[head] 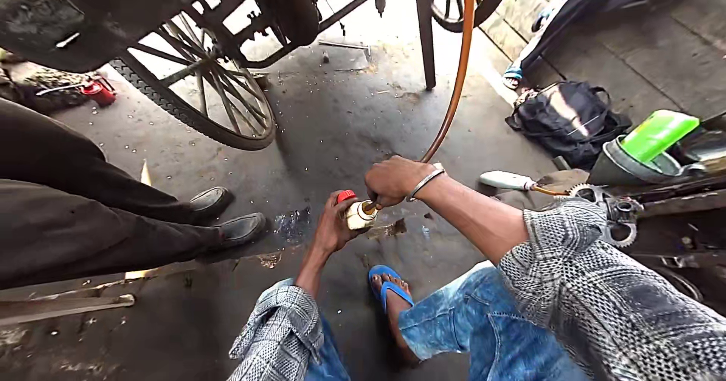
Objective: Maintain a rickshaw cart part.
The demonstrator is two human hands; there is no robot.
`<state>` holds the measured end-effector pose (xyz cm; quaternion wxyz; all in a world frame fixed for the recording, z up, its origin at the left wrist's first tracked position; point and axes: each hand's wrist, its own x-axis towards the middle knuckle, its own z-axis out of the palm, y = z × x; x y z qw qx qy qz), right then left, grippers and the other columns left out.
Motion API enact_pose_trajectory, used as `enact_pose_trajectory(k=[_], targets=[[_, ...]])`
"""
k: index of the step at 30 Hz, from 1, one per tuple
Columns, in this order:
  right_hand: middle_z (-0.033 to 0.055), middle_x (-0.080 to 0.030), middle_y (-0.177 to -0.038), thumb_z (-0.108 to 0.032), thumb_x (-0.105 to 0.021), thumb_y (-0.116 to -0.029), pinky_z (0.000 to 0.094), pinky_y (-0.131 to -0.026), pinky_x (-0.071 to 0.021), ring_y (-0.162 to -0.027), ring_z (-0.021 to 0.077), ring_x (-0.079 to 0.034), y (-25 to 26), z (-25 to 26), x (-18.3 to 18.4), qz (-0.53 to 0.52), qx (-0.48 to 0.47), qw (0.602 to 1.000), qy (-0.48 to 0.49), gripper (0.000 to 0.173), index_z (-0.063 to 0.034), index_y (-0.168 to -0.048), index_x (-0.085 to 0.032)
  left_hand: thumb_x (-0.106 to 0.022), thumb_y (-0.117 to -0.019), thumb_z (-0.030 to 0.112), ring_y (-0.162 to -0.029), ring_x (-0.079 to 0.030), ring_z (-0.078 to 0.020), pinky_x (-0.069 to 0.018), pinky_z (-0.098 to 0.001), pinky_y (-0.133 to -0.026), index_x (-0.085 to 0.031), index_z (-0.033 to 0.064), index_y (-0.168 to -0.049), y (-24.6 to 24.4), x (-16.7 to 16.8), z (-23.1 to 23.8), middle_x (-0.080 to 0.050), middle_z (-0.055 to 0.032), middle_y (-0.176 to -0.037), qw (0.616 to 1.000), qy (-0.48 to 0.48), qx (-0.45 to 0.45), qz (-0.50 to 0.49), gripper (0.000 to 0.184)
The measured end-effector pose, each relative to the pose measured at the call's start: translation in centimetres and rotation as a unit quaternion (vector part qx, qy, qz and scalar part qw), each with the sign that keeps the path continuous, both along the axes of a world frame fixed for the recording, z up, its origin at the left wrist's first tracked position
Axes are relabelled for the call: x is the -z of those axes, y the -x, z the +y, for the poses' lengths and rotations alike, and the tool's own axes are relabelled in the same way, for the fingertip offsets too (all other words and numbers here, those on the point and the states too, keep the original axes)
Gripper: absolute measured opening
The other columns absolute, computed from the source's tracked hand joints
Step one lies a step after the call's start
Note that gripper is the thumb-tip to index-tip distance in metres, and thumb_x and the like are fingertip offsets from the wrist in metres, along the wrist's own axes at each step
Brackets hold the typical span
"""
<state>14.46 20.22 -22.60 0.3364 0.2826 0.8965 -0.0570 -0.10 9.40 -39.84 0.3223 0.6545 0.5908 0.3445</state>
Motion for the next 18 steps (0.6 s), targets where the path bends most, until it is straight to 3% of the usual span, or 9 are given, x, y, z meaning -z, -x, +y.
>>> enact_pose_trajectory(k=[4,8,13,18], targets=[[0.0085,-0.069,-0.084,-0.036,-0.077,-0.0880,0.0570,-0.066,-0.0507,-0.084,0.0314,-0.067,0.8,0.2,-0.8,0.002,0.006,1.000,0.014,0.020,-0.0157,-0.086,-0.074,-0.100,-0.0614,0.028,-0.129,-0.057,-0.0297,-0.0529,-0.0505,-0.103,-0.068,0.0139,-0.130,0.8,-0.8,-0.6,-0.051,-0.0155,-0.148,1.000,0.015,-0.010,0.013,0.077],[0.0146,-0.068,-0.086,-0.029,-0.080,-0.0859,0.0618,-0.067,-0.0510,-0.084,0.0378,-0.067,1.0,-0.1,-1.7,0.022,0.029,0.999,0.018,0.022,-0.0089,-0.089,-0.071,-0.099,-0.0594,0.031,-0.132,-0.055,-0.0306,-0.0497,-0.0483,-0.108,-0.069,0.0122,-0.130,0.6,-1.0,-0.4,-0.053,-0.0187,-0.145,1.000,-0.006,-0.021,0.009,0.079],[0.0109,-0.064,-0.073,-0.032,-0.083,-0.0824,0.0593,-0.059,-0.0494,-0.071,0.0340,-0.065,1.7,-0.3,-0.7,0.046,0.041,0.998,0.002,0.023,-0.0128,-0.078,-0.070,-0.100,-0.0585,0.028,-0.133,-0.054,-0.0292,-0.0510,-0.0455,-0.107,-0.069,0.0112,-0.129,1.3,-0.5,-1.3,-0.053,-0.0193,-0.145,1.000,-0.010,-0.026,0.000,0.079],[0.0137,-0.065,-0.077,-0.028,-0.079,-0.0843,0.0602,-0.061,-0.0488,-0.076,0.0366,-0.065,1.4,-1.0,-1.3,0.036,0.046,0.998,0.000,0.023,-0.0094,-0.077,-0.067,-0.099,-0.0600,0.030,-0.130,-0.056,-0.0276,-0.0524,-0.0452,-0.106,-0.068,0.0125,-0.130,0.5,-0.8,-1.3,-0.053,-0.0180,-0.145,1.000,-0.026,-0.014,0.007,0.079]])
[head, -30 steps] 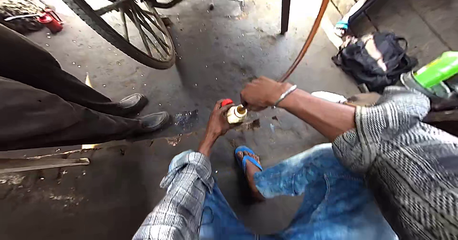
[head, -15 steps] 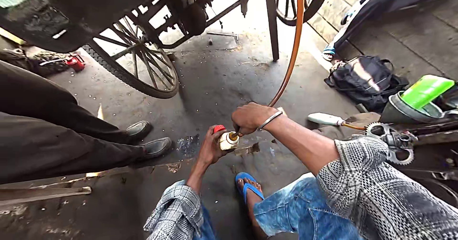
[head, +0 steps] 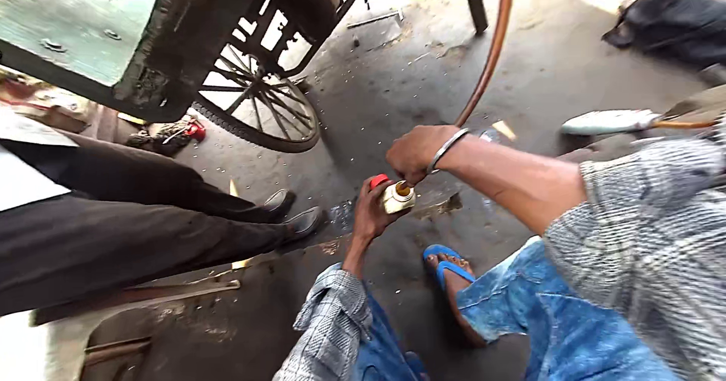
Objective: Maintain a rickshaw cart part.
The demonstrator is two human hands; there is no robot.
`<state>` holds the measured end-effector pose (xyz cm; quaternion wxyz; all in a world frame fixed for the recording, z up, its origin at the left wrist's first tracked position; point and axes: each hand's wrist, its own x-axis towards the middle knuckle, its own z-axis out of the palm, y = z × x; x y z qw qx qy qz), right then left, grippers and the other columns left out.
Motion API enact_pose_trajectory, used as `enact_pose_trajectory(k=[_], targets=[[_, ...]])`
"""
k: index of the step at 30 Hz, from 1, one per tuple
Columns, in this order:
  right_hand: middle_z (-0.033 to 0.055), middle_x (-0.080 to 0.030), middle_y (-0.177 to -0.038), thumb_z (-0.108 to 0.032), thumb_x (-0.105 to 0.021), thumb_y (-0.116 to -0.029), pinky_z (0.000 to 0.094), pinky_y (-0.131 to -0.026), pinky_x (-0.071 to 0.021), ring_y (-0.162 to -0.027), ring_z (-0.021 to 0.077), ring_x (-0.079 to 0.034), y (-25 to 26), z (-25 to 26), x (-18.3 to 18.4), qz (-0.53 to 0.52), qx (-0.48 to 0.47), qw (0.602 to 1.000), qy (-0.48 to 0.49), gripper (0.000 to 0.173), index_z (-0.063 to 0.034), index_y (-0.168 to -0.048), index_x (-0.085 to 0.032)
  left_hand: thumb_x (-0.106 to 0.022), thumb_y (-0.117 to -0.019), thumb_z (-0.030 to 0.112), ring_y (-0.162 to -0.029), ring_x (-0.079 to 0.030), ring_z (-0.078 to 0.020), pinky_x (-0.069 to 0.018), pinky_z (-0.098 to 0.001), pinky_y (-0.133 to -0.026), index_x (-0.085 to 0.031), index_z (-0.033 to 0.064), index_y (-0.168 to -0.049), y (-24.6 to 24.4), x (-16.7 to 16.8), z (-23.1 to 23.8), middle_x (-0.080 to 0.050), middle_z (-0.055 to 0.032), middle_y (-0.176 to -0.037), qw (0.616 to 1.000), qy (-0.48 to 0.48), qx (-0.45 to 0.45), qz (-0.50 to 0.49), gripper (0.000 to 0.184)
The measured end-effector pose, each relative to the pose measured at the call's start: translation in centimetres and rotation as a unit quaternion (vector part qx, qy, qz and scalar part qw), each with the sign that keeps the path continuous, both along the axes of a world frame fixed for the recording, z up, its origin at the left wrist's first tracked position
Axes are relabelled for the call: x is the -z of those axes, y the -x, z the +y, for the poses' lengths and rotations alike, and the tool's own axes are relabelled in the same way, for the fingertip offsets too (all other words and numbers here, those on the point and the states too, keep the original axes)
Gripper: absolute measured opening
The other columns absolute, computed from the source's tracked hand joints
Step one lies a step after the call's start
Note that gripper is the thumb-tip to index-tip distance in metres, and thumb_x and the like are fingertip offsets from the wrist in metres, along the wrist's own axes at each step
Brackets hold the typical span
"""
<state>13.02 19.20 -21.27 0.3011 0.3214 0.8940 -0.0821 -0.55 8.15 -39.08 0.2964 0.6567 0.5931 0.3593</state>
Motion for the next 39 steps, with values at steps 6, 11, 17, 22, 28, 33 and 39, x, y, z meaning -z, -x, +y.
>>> enact_pose_trajectory(k=[6,11,17,22,28,33,39], targets=[[0.0146,-0.063,-0.081,-0.027,-0.077,-0.0858,0.0580,-0.059,-0.0488,-0.078,0.0358,-0.065,-0.9,0.1,-0.6,-0.006,-0.003,1.000,-0.002,0.025,-0.0067,-0.078,-0.064,-0.099,-0.0593,0.037,-0.130,-0.056,-0.0293,-0.0516,-0.0501,-0.104,-0.069,0.0159,-0.129,-1.1,-0.7,0.6,-0.052,-0.0162,-0.146,0.999,0.011,-0.023,0.022,0.079],[0.0133,-0.064,-0.080,-0.030,-0.079,-0.0861,0.0576,-0.059,-0.0489,-0.078,0.0349,-0.065,-1.3,0.7,-0.9,-0.009,-0.004,1.000,-0.001,0.027,-0.0085,-0.077,-0.064,-0.099,-0.0615,0.035,-0.127,-0.059,-0.0300,-0.0535,-0.0538,-0.100,-0.069,0.0156,-0.129,-2.1,-1.9,0.9,-0.052,-0.0148,-0.146,0.999,0.014,-0.032,0.032,0.076],[0.0119,-0.065,-0.083,-0.029,-0.078,-0.0858,0.0573,-0.061,-0.0506,-0.079,0.0334,-0.066,-1.4,1.2,-1.2,-0.018,-0.004,1.000,0.001,0.022,-0.0103,-0.083,-0.067,-0.099,-0.0600,0.040,-0.126,-0.060,-0.0274,-0.0559,-0.0517,-0.098,-0.069,0.0199,-0.130,-2.3,-1.4,1.7,-0.051,-0.0120,-0.148,0.998,0.027,-0.044,0.038,0.079],[0.0118,-0.066,-0.085,-0.028,-0.077,-0.0864,0.0571,-0.062,-0.0513,-0.080,0.0330,-0.066,-1.5,1.5,-1.2,-0.015,0.001,1.000,0.002,0.020,-0.0100,-0.083,-0.068,-0.100,-0.0595,0.031,-0.126,-0.059,-0.0286,-0.0543,-0.0515,-0.100,-0.070,0.0158,-0.128,-2.5,-1.7,1.8,-0.054,-0.0130,-0.145,0.999,0.010,-0.044,0.009,0.076],[0.0103,-0.065,-0.084,-0.027,-0.077,-0.0862,0.0555,-0.061,-0.0507,-0.079,0.0314,-0.066,-1.6,1.6,-1.5,-0.017,0.009,1.000,0.009,0.018,-0.0118,-0.083,-0.068,-0.100,-0.0605,0.031,-0.128,-0.058,-0.0286,-0.0533,-0.0493,-0.102,-0.069,0.0147,-0.130,-2.5,-1.9,2.1,-0.052,-0.0147,-0.146,0.999,0.018,-0.034,0.004,0.078],[0.0095,-0.064,-0.078,-0.028,-0.077,-0.0857,0.0555,-0.058,-0.0496,-0.074,0.0305,-0.065,-1.8,1.6,-1.6,-0.014,0.019,1.000,0.013,0.020,-0.0118,-0.080,-0.067,-0.100,-0.0616,0.029,-0.128,-0.057,-0.0296,-0.0523,-0.0499,-0.103,-0.068,0.0123,-0.129,-2.5,-1.9,1.9,-0.052,-0.0165,-0.145,0.999,0.008,-0.029,-0.013,0.076],[0.0095,-0.063,-0.078,-0.028,-0.078,-0.0858,0.0555,-0.057,-0.0497,-0.073,0.0305,-0.064,-1.7,1.2,-1.9,-0.025,0.023,0.999,0.004,0.021,-0.0119,-0.081,-0.066,-0.100,-0.0597,0.030,-0.130,-0.056,-0.0291,-0.0509,-0.0489,-0.105,-0.068,0.0131,-0.130,-2.7,-1.7,2.0,-0.051,-0.0172,-0.146,1.000,-0.003,-0.024,-0.017,0.079]])
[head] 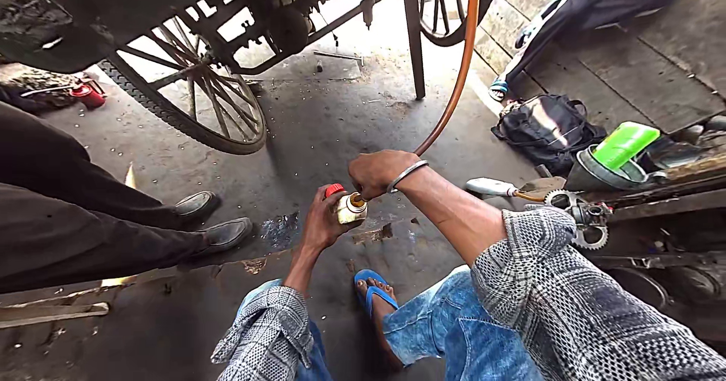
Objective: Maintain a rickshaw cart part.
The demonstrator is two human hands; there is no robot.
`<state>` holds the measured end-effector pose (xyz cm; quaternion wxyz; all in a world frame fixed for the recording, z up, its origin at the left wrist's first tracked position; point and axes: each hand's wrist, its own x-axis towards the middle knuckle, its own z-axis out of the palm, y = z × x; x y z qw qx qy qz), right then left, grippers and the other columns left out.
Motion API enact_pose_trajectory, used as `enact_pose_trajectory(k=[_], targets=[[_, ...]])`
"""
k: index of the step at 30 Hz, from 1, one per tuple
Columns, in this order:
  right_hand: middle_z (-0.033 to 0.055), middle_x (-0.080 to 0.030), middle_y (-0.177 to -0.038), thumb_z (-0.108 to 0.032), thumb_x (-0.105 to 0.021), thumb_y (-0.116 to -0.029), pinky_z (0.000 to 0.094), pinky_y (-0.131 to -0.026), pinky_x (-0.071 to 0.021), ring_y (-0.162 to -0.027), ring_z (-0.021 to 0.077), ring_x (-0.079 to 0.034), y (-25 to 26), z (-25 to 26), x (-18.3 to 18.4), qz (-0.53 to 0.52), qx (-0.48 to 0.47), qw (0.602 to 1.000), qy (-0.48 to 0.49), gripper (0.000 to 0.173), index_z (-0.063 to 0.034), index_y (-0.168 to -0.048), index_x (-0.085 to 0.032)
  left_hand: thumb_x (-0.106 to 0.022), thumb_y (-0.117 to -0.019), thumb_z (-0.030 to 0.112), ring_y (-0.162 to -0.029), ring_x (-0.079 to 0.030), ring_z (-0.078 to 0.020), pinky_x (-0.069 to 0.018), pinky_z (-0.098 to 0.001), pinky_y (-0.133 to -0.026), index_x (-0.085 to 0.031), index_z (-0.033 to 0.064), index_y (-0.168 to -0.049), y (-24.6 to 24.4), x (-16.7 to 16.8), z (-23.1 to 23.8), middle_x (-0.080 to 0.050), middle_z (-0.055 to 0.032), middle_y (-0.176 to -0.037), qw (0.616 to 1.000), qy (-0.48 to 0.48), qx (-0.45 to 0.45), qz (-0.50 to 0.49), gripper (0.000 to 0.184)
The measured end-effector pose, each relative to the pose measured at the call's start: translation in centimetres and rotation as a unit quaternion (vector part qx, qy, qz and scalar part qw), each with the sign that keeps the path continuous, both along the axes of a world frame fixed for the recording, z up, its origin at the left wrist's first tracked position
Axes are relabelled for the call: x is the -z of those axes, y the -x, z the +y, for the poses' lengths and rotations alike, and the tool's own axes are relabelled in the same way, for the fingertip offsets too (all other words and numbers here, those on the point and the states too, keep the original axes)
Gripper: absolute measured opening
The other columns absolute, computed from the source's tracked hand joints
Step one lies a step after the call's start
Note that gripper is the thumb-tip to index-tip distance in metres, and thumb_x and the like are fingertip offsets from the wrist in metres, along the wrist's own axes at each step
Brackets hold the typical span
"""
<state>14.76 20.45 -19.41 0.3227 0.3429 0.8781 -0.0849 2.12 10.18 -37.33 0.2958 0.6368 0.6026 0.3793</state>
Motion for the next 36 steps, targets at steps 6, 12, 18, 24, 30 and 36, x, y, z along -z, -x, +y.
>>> enact_pose_trajectory(k=[6,12,18,24,30,36], targets=[[0.0108,-0.064,-0.081,-0.027,-0.077,-0.0860,0.0557,-0.058,-0.0497,-0.077,0.0320,-0.065,0.2,-0.5,-0.3,0.009,0.000,1.000,-0.009,0.020,-0.0110,-0.082,-0.066,-0.100,-0.0593,0.033,-0.127,-0.058,-0.0270,-0.0537,-0.0481,-0.102,-0.069,0.0145,-0.128,0.1,0.1,0.0,-0.052,-0.0151,-0.145,1.000,-0.017,-0.008,0.003,0.078],[0.0123,-0.065,-0.083,-0.024,-0.077,-0.0866,0.0571,-0.061,-0.0504,-0.078,0.0328,-0.065,0.7,-0.3,-0.1,0.001,0.001,1.000,0.006,0.019,-0.0092,-0.081,-0.066,-0.100,-0.0592,0.030,-0.128,-0.057,-0.0290,-0.0526,-0.0506,-0.102,-0.069,0.0134,-0.128,0.6,-0.2,-0.2,-0.053,-0.0147,-0.144,1.000,-0.003,-0.010,0.011,0.077],[0.0099,-0.066,-0.082,-0.028,-0.077,-0.0867,0.0558,-0.061,-0.0512,-0.077,0.0306,-0.066,1.2,-0.3,0.2,0.004,-0.014,1.000,0.004,0.019,-0.0121,-0.082,-0.068,-0.100,-0.0590,0.034,-0.127,-0.059,-0.0266,-0.0543,-0.0486,-0.101,-0.068,0.0166,-0.129,1.4,0.0,-0.6,-0.051,-0.0128,-0.146,1.000,0.007,-0.012,0.027,0.079],[0.0101,-0.066,-0.081,-0.031,-0.077,-0.0880,0.0572,-0.063,-0.0518,-0.077,0.0312,-0.066,1.3,-0.4,0.5,0.001,-0.020,1.000,0.016,0.023,-0.0109,-0.080,-0.069,-0.100,-0.0608,0.034,-0.127,-0.059,-0.0269,-0.0544,-0.0467,-0.101,-0.068,0.0165,-0.130,1.3,-0.8,-1.1,-0.051,-0.0137,-0.147,0.999,0.029,-0.013,0.028,0.078],[0.0083,-0.066,-0.078,-0.035,-0.075,-0.0895,0.0548,-0.063,-0.0513,-0.076,0.0291,-0.066,1.7,-0.3,1.0,-0.022,-0.020,0.999,0.012,0.026,-0.0124,-0.078,-0.069,-0.098,-0.0635,0.036,-0.130,-0.057,-0.0242,-0.0525,-0.0443,-0.104,-0.068,0.0189,-0.131,1.4,-1.1,-1.0,-0.051,-0.0114,-0.148,0.998,0.066,-0.004,0.018,0.076],[0.0082,-0.066,-0.076,-0.031,-0.077,-0.0881,0.0560,-0.062,-0.0516,-0.074,0.0291,-0.066,1.2,0.0,1.0,-0.003,-0.018,1.000,0.024,0.021,-0.0122,-0.079,-0.071,-0.099,-0.0640,0.027,-0.127,-0.059,-0.0282,-0.0533,-0.0479,-0.102,-0.068,0.0129,-0.131,1.4,-1.2,-1.1,-0.050,-0.0147,-0.149,0.999,0.034,0.009,0.010,0.075]])
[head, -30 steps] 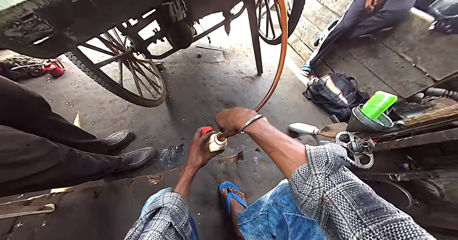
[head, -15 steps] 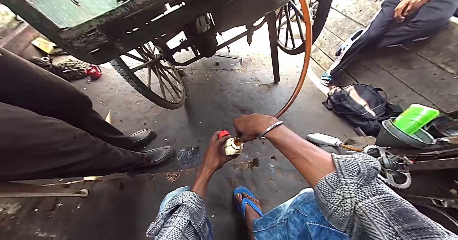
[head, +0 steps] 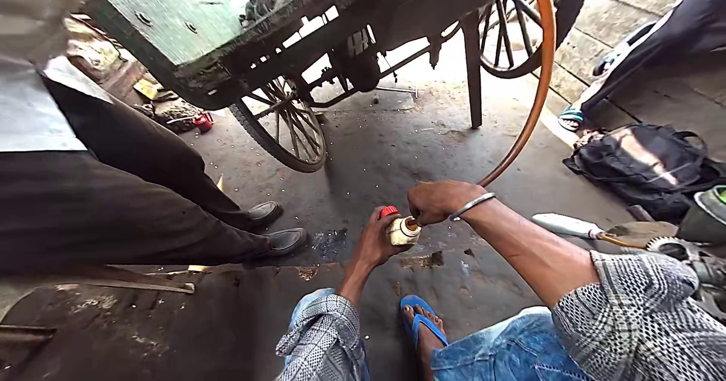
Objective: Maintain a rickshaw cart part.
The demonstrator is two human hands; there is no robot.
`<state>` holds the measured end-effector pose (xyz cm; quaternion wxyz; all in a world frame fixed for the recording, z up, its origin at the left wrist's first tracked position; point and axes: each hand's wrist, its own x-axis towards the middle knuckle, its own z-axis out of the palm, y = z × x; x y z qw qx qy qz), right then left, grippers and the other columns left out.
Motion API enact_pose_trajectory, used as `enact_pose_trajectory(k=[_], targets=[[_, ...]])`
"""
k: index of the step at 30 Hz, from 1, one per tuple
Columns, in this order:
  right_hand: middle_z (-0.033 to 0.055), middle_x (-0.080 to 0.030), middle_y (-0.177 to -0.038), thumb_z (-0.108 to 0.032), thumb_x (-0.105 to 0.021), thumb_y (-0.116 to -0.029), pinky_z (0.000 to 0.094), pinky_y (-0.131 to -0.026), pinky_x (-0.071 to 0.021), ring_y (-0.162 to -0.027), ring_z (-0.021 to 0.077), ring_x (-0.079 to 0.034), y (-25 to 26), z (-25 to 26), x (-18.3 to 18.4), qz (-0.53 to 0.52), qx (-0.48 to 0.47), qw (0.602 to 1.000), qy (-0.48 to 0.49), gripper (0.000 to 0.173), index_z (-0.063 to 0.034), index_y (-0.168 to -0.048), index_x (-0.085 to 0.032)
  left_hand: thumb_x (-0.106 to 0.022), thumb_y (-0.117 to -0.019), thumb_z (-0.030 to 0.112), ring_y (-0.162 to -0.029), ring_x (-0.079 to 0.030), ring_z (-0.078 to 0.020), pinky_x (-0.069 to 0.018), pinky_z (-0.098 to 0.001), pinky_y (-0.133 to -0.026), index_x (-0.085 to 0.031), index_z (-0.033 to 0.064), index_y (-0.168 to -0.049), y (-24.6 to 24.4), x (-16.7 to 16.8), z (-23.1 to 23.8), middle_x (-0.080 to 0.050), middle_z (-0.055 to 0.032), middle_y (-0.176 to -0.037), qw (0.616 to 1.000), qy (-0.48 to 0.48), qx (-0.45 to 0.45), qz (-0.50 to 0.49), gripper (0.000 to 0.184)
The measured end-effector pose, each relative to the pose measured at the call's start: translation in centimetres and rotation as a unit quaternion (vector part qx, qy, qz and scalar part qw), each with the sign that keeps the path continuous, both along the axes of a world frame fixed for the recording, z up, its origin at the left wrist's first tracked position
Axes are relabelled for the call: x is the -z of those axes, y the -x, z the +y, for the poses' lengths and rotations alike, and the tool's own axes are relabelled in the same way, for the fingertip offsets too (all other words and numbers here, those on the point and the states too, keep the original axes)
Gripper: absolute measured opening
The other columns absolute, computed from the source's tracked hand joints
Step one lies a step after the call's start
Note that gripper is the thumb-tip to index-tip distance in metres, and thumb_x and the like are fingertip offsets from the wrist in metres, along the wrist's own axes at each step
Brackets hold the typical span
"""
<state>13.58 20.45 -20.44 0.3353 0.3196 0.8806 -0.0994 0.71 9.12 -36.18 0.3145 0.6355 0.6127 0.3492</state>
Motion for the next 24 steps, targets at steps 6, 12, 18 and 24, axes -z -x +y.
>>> enact_pose_trajectory(k=[6,12,18,24], targets=[[0.0066,-0.061,-0.069,-0.028,-0.077,-0.0868,0.0526,-0.055,-0.0479,-0.066,0.0268,-0.062,-0.7,-0.1,-0.5,0.002,-0.003,1.000,-0.010,0.020,-0.0136,-0.076,-0.069,-0.100,-0.0595,0.030,-0.129,-0.057,-0.0302,-0.0530,-0.0489,-0.103,-0.069,0.0127,-0.130,-0.5,0.5,0.6,-0.051,-0.0188,-0.146,1.000,-0.018,0.009,-0.007,0.079],[0.0063,-0.060,-0.069,-0.031,-0.078,-0.0859,0.0535,-0.053,-0.0469,-0.066,0.0272,-0.062,-0.7,-0.2,-0.6,-0.005,0.005,1.000,-0.022,0.020,-0.0150,-0.077,-0.069,-0.100,-0.0582,0.031,-0.129,-0.056,-0.0300,-0.0511,-0.0476,-0.105,-0.069,0.0116,-0.129,-0.4,0.5,0.5,-0.052,-0.0190,-0.144,0.999,-0.038,0.015,0.000,0.079],[0.0058,-0.059,-0.068,-0.032,-0.078,-0.0859,0.0535,-0.053,-0.0460,-0.065,0.0270,-0.061,-0.6,-0.3,-1.1,-0.013,0.005,0.999,-0.030,0.020,-0.0162,-0.078,-0.069,-0.099,-0.0577,0.028,-0.130,-0.056,-0.0309,-0.0511,-0.0496,-0.104,-0.068,0.0132,-0.130,-0.2,0.5,0.4,-0.050,-0.0191,-0.146,1.000,-0.019,0.010,0.020,0.080],[0.0047,-0.061,-0.069,-0.033,-0.078,-0.0861,0.0515,-0.054,-0.0472,-0.064,0.0246,-0.061,-0.7,-0.2,-1.5,-0.014,0.003,0.999,-0.032,0.018,-0.0178,-0.079,-0.071,-0.099,-0.0548,0.015,-0.130,-0.055,-0.0313,-0.0510,-0.0495,-0.104,-0.068,0.0115,-0.130,0.0,0.8,0.4,-0.048,-0.0198,-0.147,1.000,-0.019,0.007,0.012,0.082]])
